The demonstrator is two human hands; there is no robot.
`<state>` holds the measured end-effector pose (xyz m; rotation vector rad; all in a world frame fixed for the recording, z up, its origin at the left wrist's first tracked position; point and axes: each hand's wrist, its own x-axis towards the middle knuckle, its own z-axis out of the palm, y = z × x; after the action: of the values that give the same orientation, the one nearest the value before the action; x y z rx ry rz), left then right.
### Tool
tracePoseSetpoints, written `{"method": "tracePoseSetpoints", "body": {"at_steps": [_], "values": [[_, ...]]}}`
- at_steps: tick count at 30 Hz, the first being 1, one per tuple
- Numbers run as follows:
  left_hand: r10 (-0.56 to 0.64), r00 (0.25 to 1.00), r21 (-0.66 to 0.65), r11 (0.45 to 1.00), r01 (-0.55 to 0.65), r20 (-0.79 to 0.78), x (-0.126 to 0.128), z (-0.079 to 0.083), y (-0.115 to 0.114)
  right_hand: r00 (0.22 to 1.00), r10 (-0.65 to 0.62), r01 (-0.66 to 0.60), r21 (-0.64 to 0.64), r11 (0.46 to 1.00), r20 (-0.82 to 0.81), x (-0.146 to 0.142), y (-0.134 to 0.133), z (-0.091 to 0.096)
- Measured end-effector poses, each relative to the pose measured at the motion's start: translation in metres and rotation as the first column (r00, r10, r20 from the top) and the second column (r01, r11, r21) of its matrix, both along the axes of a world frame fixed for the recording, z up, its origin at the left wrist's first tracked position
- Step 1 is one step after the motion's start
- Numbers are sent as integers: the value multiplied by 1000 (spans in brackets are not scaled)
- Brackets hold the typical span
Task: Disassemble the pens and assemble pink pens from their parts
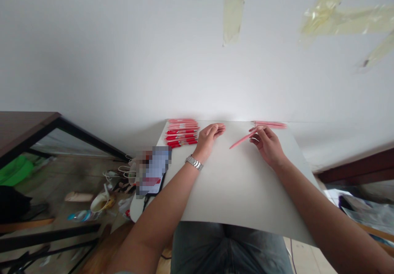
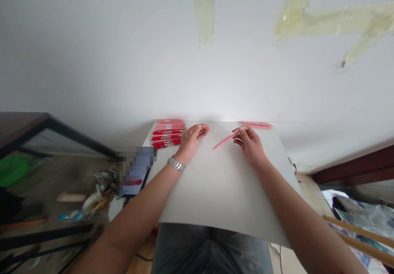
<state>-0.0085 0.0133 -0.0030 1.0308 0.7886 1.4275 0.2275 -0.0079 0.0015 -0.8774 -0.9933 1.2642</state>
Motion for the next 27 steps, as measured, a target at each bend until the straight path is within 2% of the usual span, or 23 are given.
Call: {"method": "tracePoseSetpoints", "body": {"at_steps": [3,7,11,15,18,23,27], "values": [[106,994,8,994,-106,-7,-3,-1,4,998,22,-25,-45,999,-58,-1,0,2],[185,976,51,982,-180,-119,-9,-4,9,979,109,-132,-121,984,-175,-4,-3,6],[185,972,55,982,-179,-144,-11,-8,11,925,197,-267,-186,946,-324,-6,-7,12],[177,975,37,984,-173,-134,-11,-8,12,843,278,-402,-197,894,-461,-5,-11,20],[173,977,28,985,-171,-121,-11,-7,12,844,301,-420,-199,885,-444,-3,-14,25],[172,977,17,985,-171,-125,-10,-6,11,898,291,-364,-186,913,-329,-3,-18,29],[171,977,14,985,-170,-125,-10,-7,12,900,333,-389,-176,904,-281,-2,-19,31]]}}
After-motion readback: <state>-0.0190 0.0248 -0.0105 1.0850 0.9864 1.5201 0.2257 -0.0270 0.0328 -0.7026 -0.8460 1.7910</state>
